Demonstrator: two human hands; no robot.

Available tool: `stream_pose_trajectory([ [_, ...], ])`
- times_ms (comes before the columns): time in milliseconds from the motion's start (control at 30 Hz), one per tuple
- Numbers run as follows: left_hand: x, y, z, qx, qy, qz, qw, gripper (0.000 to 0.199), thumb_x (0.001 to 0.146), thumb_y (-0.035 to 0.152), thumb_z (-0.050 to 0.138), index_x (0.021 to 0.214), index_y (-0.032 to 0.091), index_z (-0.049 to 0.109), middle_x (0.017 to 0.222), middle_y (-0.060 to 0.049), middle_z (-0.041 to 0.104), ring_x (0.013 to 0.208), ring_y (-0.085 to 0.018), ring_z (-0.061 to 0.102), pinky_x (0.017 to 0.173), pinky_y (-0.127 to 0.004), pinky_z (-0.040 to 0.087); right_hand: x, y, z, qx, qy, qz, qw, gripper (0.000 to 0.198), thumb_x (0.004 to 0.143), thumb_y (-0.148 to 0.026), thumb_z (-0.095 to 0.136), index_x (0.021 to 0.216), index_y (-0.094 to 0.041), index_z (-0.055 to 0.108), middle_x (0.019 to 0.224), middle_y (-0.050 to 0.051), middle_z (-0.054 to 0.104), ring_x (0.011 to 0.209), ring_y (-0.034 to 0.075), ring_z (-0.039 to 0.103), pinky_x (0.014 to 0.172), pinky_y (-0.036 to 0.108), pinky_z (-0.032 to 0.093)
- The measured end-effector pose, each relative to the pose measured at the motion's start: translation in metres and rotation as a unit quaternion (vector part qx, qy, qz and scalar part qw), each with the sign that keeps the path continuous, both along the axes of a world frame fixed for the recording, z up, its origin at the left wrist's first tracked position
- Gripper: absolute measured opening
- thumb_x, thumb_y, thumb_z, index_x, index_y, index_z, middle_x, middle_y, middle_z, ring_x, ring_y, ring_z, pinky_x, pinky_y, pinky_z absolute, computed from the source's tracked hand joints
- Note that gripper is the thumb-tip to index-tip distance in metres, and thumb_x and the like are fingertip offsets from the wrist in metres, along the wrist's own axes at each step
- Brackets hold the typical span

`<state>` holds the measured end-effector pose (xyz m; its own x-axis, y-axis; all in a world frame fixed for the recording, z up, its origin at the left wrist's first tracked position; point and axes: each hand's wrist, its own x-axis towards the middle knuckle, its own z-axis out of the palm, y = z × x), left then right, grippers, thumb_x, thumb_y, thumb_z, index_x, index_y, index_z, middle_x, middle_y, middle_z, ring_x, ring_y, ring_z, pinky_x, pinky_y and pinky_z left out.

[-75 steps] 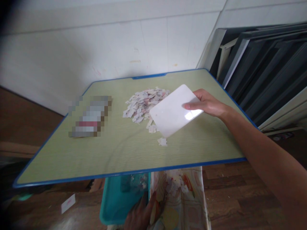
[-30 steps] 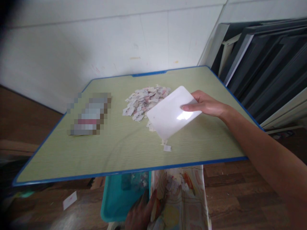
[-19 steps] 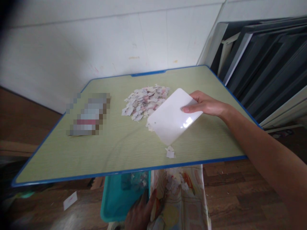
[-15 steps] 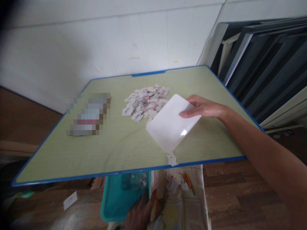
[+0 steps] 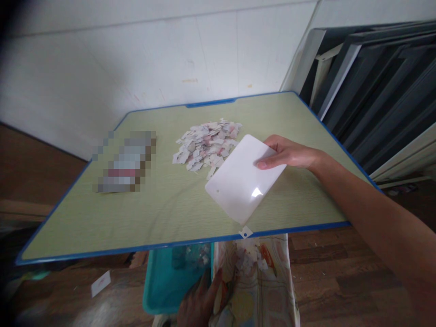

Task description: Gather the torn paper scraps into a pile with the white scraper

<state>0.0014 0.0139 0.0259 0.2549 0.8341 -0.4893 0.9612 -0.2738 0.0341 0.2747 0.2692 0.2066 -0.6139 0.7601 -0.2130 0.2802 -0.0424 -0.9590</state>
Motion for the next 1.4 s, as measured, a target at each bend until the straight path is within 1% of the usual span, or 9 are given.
stream_pose_trajectory([
  [200, 0.001, 0.0, -0.001, -0.026, -0.012, 0.015, 0.999, 0.086, 0.056, 0.024, 0.066, 0.128, 0.035, 0.02, 0.127, -0.013, 0.044, 0.102, -0.027, 0.051, 0.078, -0.034, 0.045, 0.002, 0.001, -0.003, -0.025, -0.006, 0.067, 0.997, 0.011, 0.063, -0.023, 0.067, 0.071, -0.016, 0.068, 0.064, -0.001, 0.065, 0.053, 0.01, 0.057, 0.047, 0.018, 0.043],
  [267, 0.002, 0.001, 0.001, -0.035, -0.013, 0.018, 0.999, 0.087, 0.055, 0.026, 0.066, 0.128, 0.034, 0.02, 0.127, -0.014, 0.044, 0.101, -0.028, 0.051, 0.077, -0.035, 0.046, 0.003, 0.001, -0.005, -0.016, 0.021, 0.058, 0.998, 0.011, 0.063, -0.021, 0.067, 0.072, -0.015, 0.068, 0.064, -0.001, 0.065, 0.053, 0.01, 0.057, 0.046, 0.017, 0.043],
  [367, 0.001, 0.001, 0.001, -0.041, -0.009, 0.011, 0.999, 0.088, 0.054, 0.026, 0.067, 0.128, 0.034, 0.02, 0.128, -0.014, 0.043, 0.096, -0.028, 0.054, 0.073, -0.035, 0.047, 0.001, -0.001, -0.007, 0.029, 0.098, -0.07, 0.992, 0.014, 0.062, -0.023, 0.067, 0.072, -0.014, 0.066, 0.063, 0.0, 0.065, 0.05, 0.01, 0.056, 0.044, 0.018, 0.041],
  [467, 0.001, -0.001, -0.001, -0.012, -0.01, 0.01, 1.0, 0.086, 0.056, 0.029, 0.066, 0.128, 0.034, 0.021, 0.127, -0.012, 0.044, 0.098, -0.027, 0.053, 0.075, -0.034, 0.046, -0.001, -0.001, -0.004, 0.078, 0.172, -0.208, 0.96, 0.013, 0.064, -0.023, 0.065, 0.073, -0.014, 0.064, 0.067, 0.001, 0.065, 0.054, 0.011, 0.056, 0.051, 0.021, 0.043],
  [633, 0.001, -0.003, -0.003, -0.022, -0.026, 0.023, 0.999, 0.101, 0.043, 0.035, 0.075, 0.128, 0.035, 0.02, 0.128, -0.013, 0.042, 0.101, -0.03, 0.05, 0.078, -0.037, 0.045, 0.003, 0.009, -0.007, 0.124, 0.192, -0.304, 0.925, 0.011, 0.064, -0.018, 0.066, 0.073, -0.013, 0.062, 0.07, 0.0, 0.063, 0.057, 0.01, 0.055, 0.057, 0.023, 0.042],
  [833, 0.001, 0.003, 0.002, -0.05, -0.025, 0.022, 0.998, 0.084, 0.058, 0.027, 0.064, 0.129, 0.034, 0.019, 0.13, -0.014, 0.04, 0.104, -0.028, 0.049, 0.081, -0.037, 0.043, 0.006, 0.016, -0.017, 0.104, 0.133, -0.29, 0.942, 0.013, 0.06, -0.021, 0.069, 0.068, -0.013, 0.065, 0.061, 0.0, 0.061, 0.047, 0.009, 0.053, 0.044, 0.02, 0.037],
  [933, 0.001, 0.005, 0.005, -0.064, -0.049, 0.017, 0.997, 0.082, 0.06, 0.034, 0.062, 0.129, 0.032, 0.018, 0.131, -0.015, 0.039, 0.106, -0.029, 0.048, 0.082, -0.037, 0.042, 0.006, 0.017, -0.017, 0.103, 0.135, -0.29, 0.942, 0.013, 0.059, -0.021, 0.07, 0.068, -0.013, 0.065, 0.061, -0.001, 0.062, 0.047, 0.009, 0.053, 0.044, 0.02, 0.038],
  [1167, 0.004, 0.006, 0.007, -0.073, -0.034, 0.036, 0.996, 0.098, 0.047, 0.039, 0.073, 0.129, 0.033, 0.019, 0.131, -0.014, 0.039, 0.103, -0.03, 0.049, 0.08, -0.038, 0.044, 0.01, 0.02, -0.016, 0.124, 0.072, -0.28, 0.949, 0.014, 0.058, -0.024, 0.071, 0.06, -0.013, 0.063, 0.052, -0.003, 0.057, 0.041, 0.005, 0.046, 0.037, 0.017, 0.028],
  [1400, 0.003, 0.004, 0.005, -0.058, -0.014, 0.03, 0.998, 0.085, 0.057, 0.023, 0.064, 0.128, 0.034, 0.019, 0.13, -0.013, 0.04, 0.101, -0.027, 0.051, 0.078, -0.035, 0.044, 0.013, 0.018, -0.014, 0.116, 0.031, -0.237, 0.964, 0.015, 0.059, -0.026, 0.071, 0.062, -0.013, 0.063, 0.052, -0.003, 0.058, 0.042, 0.006, 0.049, 0.037, 0.016, 0.031],
])
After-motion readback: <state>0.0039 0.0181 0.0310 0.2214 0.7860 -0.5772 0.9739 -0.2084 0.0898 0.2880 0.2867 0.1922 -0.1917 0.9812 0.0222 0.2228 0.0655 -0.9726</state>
